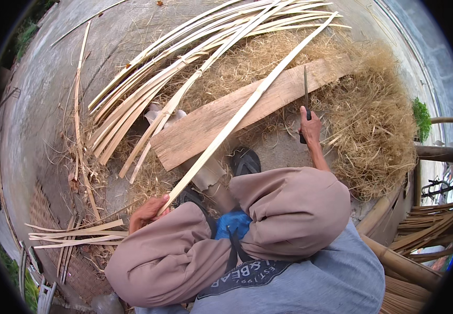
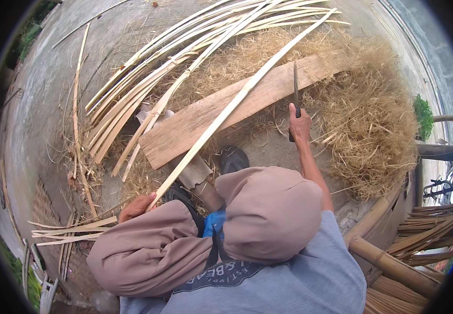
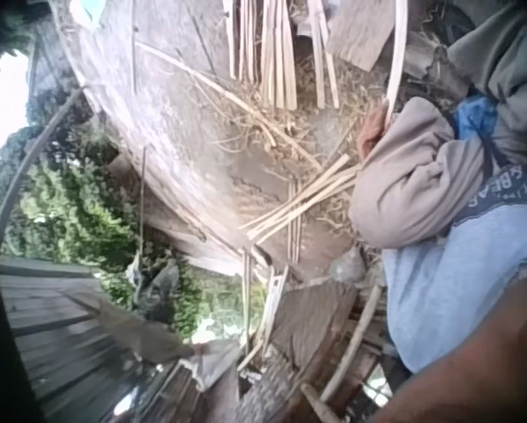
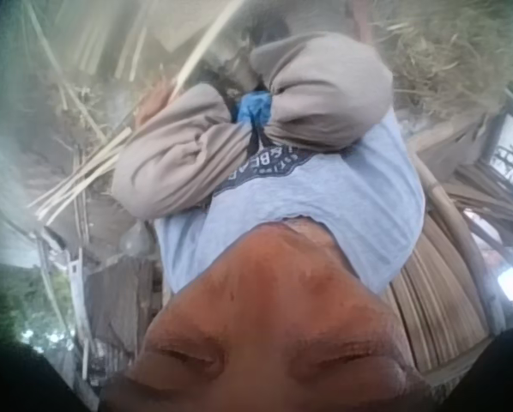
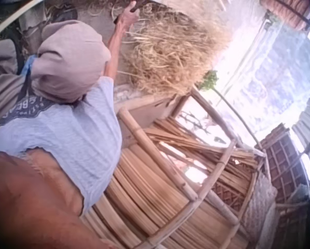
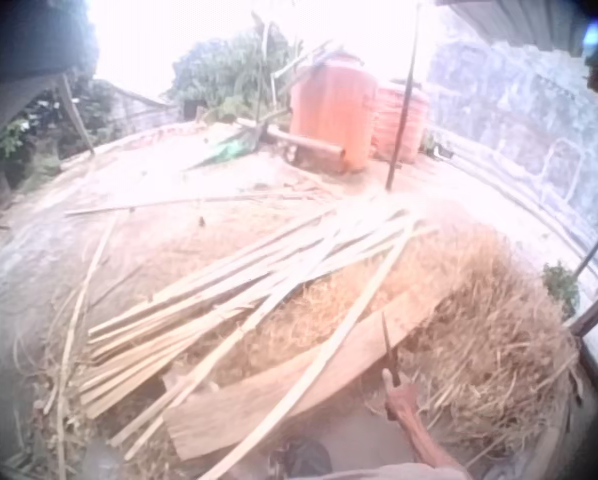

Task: The person sits on the ground and uses a knife to split long bamboo strips into thinner slivers on a wooden board. The person repeatedly positions each strip and draws the knife along its length to separate it, accumulating finished slivers on the ground.

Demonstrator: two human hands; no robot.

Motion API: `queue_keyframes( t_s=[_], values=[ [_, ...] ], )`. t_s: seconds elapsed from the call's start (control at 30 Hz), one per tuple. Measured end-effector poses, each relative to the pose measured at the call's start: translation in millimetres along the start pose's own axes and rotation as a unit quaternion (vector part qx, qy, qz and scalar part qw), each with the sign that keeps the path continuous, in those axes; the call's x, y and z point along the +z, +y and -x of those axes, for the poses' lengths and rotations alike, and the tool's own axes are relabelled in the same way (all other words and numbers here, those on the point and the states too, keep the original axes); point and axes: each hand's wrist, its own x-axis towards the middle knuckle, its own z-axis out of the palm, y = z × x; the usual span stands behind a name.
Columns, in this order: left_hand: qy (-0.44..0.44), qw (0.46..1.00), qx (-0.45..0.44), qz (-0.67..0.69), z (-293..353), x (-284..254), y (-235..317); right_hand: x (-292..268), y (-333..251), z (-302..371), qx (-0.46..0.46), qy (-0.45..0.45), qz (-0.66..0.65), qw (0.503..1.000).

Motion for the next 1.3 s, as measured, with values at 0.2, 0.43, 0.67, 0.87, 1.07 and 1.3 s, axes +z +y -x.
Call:
queue_keyframes(
  t_s=[0.2,0.43,0.67,0.87,1.07,1.3],
  values=[
    [-0.063,0.995,0.002,0.077,-27.9,9.9,12.0,51.0,-50.2,127.2,-0.275,-0.264,0.071,0.922],
    [-0.133,0.977,-0.019,0.163,-33.3,-7.3,-7.2,28.2,-0.9,21.4,-0.082,-0.051,0.050,0.994],
    [0.200,0.964,0.141,-0.101,-20.7,44.3,16.7,38.0,-45.6,92.2,-0.243,-0.263,0.120,0.926],
    [0.430,0.810,0.194,-0.347,-28.9,81.6,3.7,35.4,-32.2,92.4,-0.275,-0.180,0.134,0.935],
    [0.429,0.811,0.225,-0.328,-41.1,90.6,7.3,33.8,-52.4,39.4,-0.165,-0.157,0.094,0.969],
    [0.354,0.904,0.188,-0.150,-0.2,28.5,-119.0,8.2,-6.4,-6.3,-0.125,-0.057,0.133,0.982]
  ],
)
